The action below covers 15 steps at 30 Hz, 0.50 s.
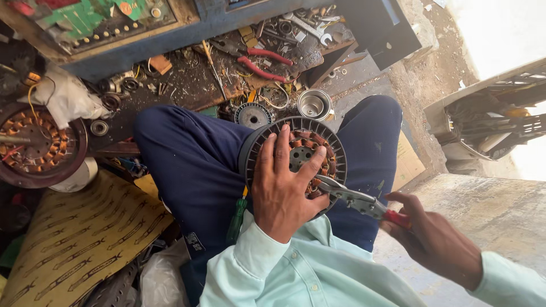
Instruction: The person sits cross-legged on the floor and uses pliers to adjust copper windings on a circular electrical stator held in their lap. They repeatedly grip and pull the copper coils to align them within the slots of the stator core.
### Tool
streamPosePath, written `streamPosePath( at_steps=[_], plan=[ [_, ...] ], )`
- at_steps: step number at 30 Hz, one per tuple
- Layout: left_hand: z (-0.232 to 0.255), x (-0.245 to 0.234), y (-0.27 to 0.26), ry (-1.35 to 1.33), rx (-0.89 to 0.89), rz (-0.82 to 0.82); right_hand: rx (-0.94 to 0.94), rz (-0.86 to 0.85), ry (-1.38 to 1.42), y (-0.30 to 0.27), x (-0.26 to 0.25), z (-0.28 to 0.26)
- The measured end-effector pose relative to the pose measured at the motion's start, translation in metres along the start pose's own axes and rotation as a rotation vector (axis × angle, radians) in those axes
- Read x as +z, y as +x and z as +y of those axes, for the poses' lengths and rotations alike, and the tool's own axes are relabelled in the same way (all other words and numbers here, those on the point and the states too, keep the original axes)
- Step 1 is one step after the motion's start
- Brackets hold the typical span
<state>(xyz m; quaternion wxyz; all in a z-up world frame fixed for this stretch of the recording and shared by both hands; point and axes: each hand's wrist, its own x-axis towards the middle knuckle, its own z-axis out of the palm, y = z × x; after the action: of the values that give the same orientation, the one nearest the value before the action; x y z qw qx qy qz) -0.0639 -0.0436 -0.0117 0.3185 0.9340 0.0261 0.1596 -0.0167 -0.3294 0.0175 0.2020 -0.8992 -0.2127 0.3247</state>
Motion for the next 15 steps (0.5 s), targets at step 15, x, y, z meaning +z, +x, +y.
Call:
streamPosePath(
  at_steps=[15],
  plan=[
    [-0.003,0.0,-0.001,0.055,0.08,0.133,0.165,-0.275,-0.181,0.036,-0.074,-0.024]
  ],
)
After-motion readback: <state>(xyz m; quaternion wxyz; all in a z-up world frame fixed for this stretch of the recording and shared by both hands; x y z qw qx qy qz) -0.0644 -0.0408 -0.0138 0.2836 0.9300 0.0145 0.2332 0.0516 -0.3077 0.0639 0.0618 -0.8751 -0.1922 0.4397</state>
